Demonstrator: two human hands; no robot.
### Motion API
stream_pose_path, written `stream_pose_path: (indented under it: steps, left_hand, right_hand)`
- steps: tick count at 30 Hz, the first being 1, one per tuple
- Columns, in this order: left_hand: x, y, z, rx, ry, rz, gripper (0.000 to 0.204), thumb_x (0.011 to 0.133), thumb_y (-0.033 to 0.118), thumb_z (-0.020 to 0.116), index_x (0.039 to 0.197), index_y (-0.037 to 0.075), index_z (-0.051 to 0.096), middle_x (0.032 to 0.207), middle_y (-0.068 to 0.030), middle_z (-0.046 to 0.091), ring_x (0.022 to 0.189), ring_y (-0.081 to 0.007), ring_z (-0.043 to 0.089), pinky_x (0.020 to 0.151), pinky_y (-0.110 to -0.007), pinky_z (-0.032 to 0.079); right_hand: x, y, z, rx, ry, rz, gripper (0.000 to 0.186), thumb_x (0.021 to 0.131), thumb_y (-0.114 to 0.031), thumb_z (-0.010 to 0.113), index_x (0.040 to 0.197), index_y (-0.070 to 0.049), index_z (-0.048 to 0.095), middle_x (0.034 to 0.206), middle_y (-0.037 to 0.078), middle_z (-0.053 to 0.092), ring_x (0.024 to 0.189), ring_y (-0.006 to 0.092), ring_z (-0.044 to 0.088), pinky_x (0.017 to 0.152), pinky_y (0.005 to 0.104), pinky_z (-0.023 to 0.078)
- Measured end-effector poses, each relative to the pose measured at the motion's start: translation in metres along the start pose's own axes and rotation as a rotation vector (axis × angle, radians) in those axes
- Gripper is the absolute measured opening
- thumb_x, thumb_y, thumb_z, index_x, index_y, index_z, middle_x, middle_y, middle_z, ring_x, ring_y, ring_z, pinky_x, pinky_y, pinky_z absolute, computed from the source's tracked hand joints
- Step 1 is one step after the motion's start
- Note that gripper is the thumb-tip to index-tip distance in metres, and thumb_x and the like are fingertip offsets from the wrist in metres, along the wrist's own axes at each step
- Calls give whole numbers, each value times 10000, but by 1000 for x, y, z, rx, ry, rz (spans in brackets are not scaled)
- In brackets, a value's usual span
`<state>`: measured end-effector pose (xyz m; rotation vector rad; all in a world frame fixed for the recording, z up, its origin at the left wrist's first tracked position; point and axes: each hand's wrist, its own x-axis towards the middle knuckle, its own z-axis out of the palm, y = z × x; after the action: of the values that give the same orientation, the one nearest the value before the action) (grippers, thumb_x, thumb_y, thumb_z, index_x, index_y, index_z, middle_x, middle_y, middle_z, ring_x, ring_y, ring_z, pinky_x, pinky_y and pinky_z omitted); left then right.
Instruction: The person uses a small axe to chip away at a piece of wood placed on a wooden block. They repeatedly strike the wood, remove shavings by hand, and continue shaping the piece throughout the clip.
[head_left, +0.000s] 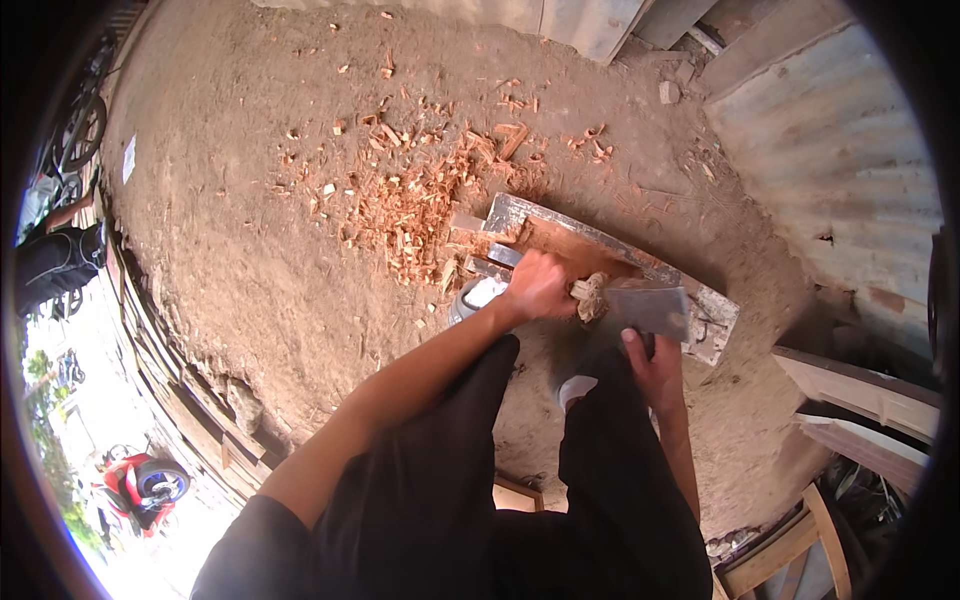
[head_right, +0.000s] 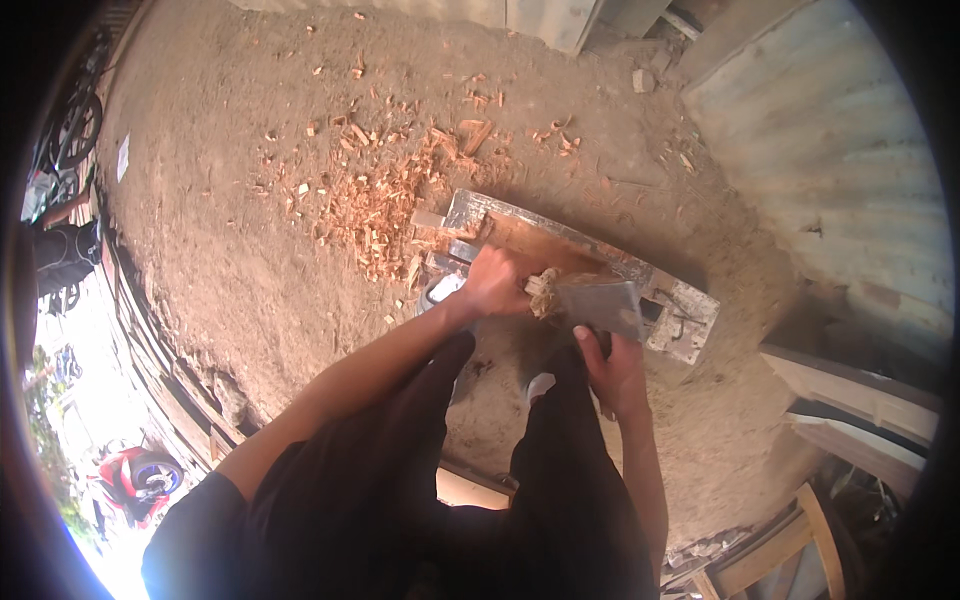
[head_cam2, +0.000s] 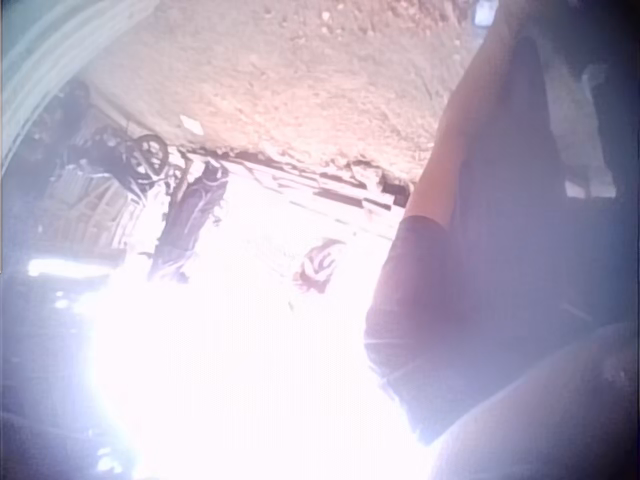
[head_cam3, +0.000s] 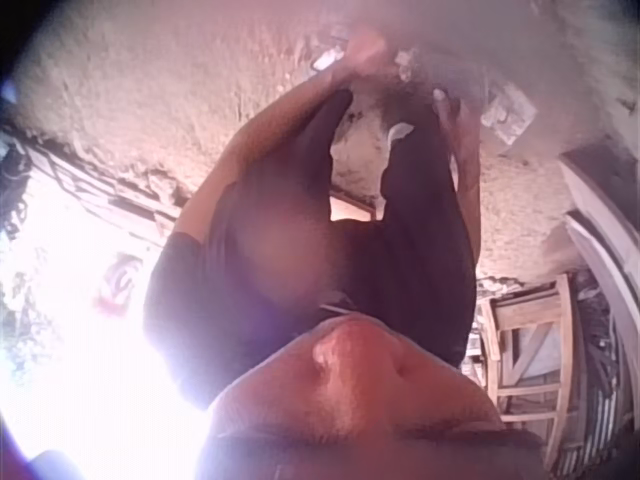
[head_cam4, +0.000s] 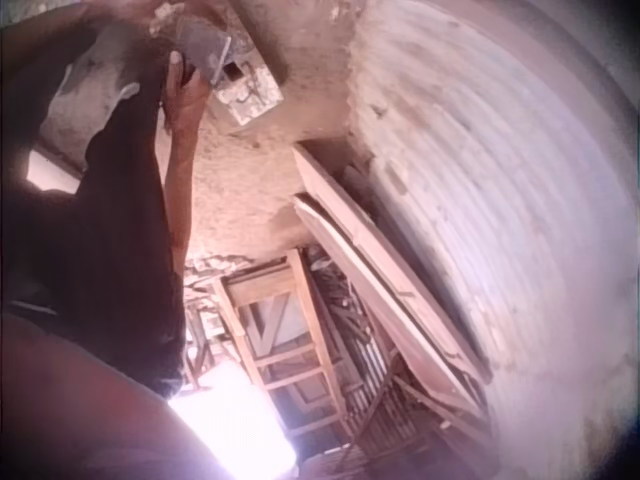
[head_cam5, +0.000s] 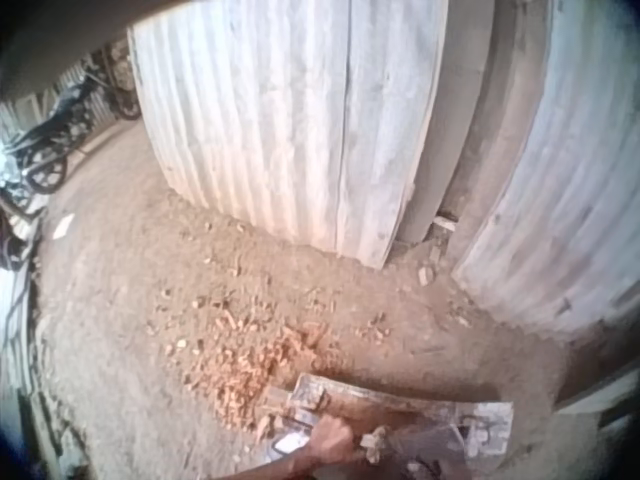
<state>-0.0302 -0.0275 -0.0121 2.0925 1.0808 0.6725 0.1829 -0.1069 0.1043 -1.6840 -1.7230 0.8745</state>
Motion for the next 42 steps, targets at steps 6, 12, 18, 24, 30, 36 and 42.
stream_pose_path:
  steps: [6,12,18,24,30,36,42]
  left_hand:
    - [23,9,-8,-66,63,11,350,765,392,793,936,87,766,734,-162,698,671,-349,695,585,-439,530]
    - [19,6,-12,-66,124,-42,329,772,366,792,932,80,769,718,-170,689,648,-362,681,563,-442,525]
    - [21,1,-4,-65,73,-47,424,762,348,757,1145,167,771,764,-184,713,684,-362,702,613,-463,552]
    - [15,0,-8,-21,41,-115,426,740,329,754,1135,168,772,767,-182,712,686,-359,701,602,-468,544]
    - [21,4,-8,-60,84,-28,308,788,364,778,938,96,760,714,-151,694,635,-346,679,565,-437,520]
    - [12,-4,-8,-3,34,-91,403,744,312,748,1127,185,769,768,-168,714,678,-350,702,590,-449,545]
    - [14,-2,-5,9,-14,-88,460,721,279,731,1174,207,761,774,-165,717,691,-343,710,601,-449,553]
  right_hand:
    - [-22,15,10,317,8,422,173,1035,-169,601,1004,0,624,673,21,562,582,104,547,540,301,441]
    - [-3,-3,1,223,-110,440,220,1036,-223,627,1001,-7,631,652,28,563,577,116,557,525,301,431]
    - [-10,-5,25,294,68,361,269,1054,-245,603,915,-14,606,605,21,542,470,108,500,451,292,390]
    - [11,-6,-11,231,-60,385,358,1094,-263,512,817,-37,525,576,9,499,458,83,463,441,263,373]
    - [-7,30,19,107,9,199,288,1031,-231,633,894,22,635,675,50,619,653,175,637,631,348,502]
    - [7,-9,-4,378,-26,458,219,1063,-194,571,1027,16,627,669,56,598,547,139,560,551,330,467]
    - [3,23,11,236,-45,254,215,1042,-196,611,1003,10,660,689,52,611,570,133,573,556,334,465]
